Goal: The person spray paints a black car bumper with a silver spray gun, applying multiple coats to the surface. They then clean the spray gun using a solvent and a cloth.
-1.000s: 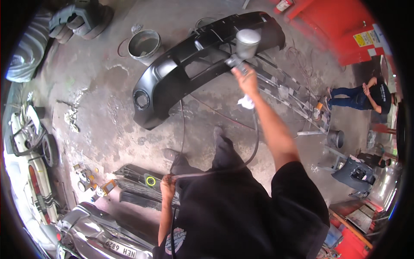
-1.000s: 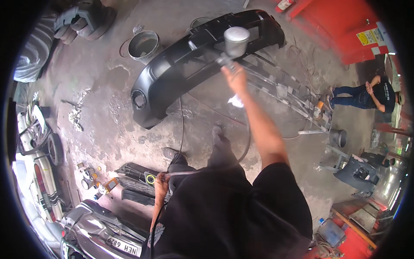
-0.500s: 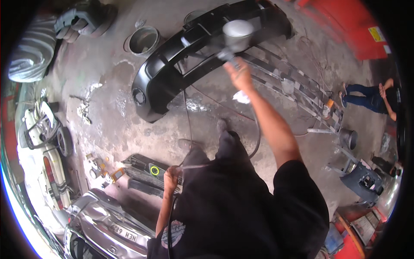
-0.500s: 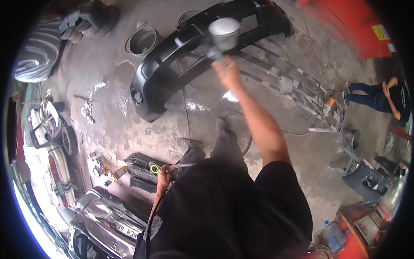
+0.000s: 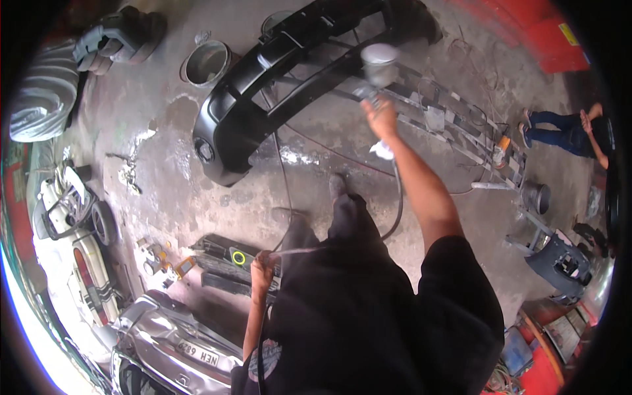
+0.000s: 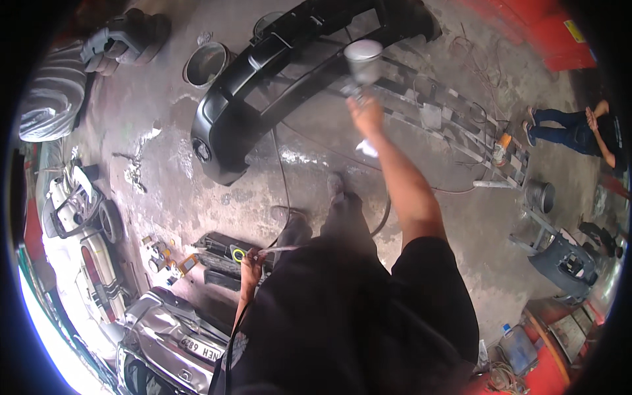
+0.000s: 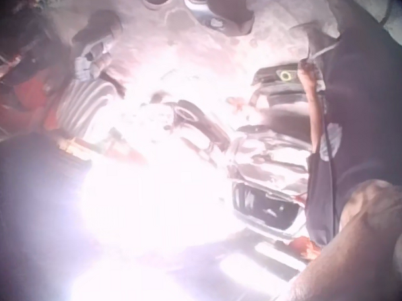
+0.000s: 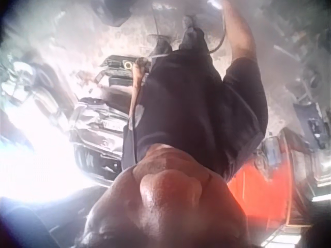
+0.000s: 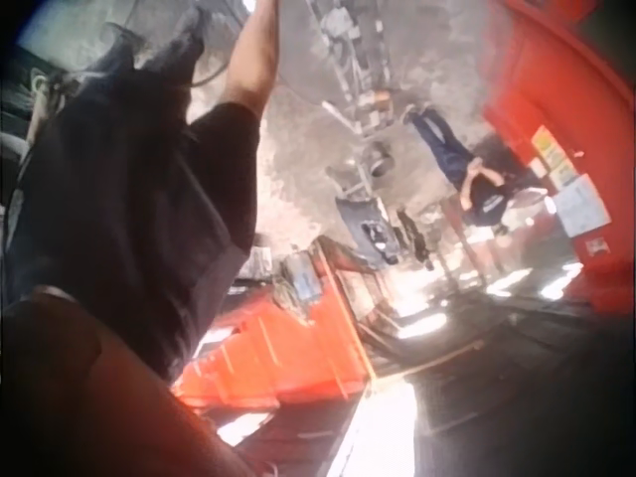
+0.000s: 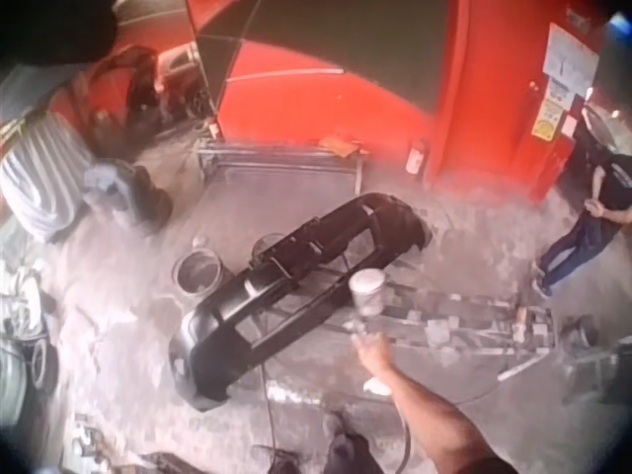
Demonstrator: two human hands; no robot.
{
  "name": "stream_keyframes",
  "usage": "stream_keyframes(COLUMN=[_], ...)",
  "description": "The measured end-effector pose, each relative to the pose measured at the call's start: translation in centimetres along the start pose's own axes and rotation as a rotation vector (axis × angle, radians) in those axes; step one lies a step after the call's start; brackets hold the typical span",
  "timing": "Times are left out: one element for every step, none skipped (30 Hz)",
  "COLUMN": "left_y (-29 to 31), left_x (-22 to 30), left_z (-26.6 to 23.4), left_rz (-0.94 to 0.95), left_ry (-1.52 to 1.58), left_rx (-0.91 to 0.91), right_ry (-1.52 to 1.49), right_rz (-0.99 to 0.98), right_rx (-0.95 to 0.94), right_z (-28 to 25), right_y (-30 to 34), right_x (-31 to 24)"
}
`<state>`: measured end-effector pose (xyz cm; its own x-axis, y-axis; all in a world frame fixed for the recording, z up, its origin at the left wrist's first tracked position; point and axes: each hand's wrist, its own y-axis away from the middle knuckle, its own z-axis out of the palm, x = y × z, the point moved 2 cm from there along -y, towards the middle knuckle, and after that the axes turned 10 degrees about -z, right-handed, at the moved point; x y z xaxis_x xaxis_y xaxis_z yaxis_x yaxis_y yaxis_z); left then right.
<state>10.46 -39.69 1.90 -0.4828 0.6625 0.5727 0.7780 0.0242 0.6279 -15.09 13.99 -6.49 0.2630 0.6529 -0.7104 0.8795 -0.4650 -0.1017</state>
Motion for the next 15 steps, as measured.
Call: stream_keyframes(left_y=[0.4,0.6,0.7,1.2,1.5,1.5,1.5,1.9,1.6,1.7,2.3,1.8,1.7,1.1,1.1], left_x=[-1.0,-1.9,-1.5,-0.7,-0.2,-1.8,-1.6,-2.0,-2.3,-2.8,-3.9,-4.0,-4.6,-5.0,-5.4], left_z=[0.1,0.1,0.5,0.8,0.9,0.7,0.9,0.7,0.9,1.1,0.6,1.0,1.1,1.7,1.9], left_rz=[0.023,0.020,0.031,0.031,0.031,-0.016,-0.010,-0.036,-0.044,-0.042,-0.058,-0.042,-0.040,-0.017,-0.008], left_ry=[0.004,-0.043,-0.055,-0.070,-0.084,-0.162,-0.093,-0.088,-0.075,-0.064,-0.061,-0.050,-0.075,-0.097,-0.124], left_rx=[0.017,-0.012,-0.013,-0.006,0.000,-0.009,0.002,0.004,0.004,0.002,0.019,0.015,0.029,0.033,0.045], right_ry=[-0.013,0.057,0.145,0.223,0.201,0.163,0.136,0.121,0.041,-0.038,0.023,-0.047,-0.101,-0.149,-0.164], right_rz=[-0.038,0.095,0.065,0.035,0.038,0.040,0.043,0.040,0.012,-0.018,0.027,-0.098,-0.033,-0.161,-0.198], right_rx=[0.073,0.131,0.218,0.294,0.297,0.288,0.286,0.202,0.153,0.103,-0.090,-0.142,-0.322,-0.262,-0.272], right_z=[-1.2,-2.2,-3.2,-3.6,-3.8,-3.5,-3.2,-2.4,-1.1,0.5,2.1,3.5,5.2,6.9,8.3], right_y=[-1.4,-2.2,-3.1,-3.3,-3.2,-2.9,-2.3,-1.1,0.1,1.7,4.1,5.8,7.7,9.8,12.3], right_x=[0.6,0.6,1.9,2.6,3.3,3.0,2.9,2.6,2.5,2.0,-1.4,-1.7,-3.1,-3.0,-4.2])
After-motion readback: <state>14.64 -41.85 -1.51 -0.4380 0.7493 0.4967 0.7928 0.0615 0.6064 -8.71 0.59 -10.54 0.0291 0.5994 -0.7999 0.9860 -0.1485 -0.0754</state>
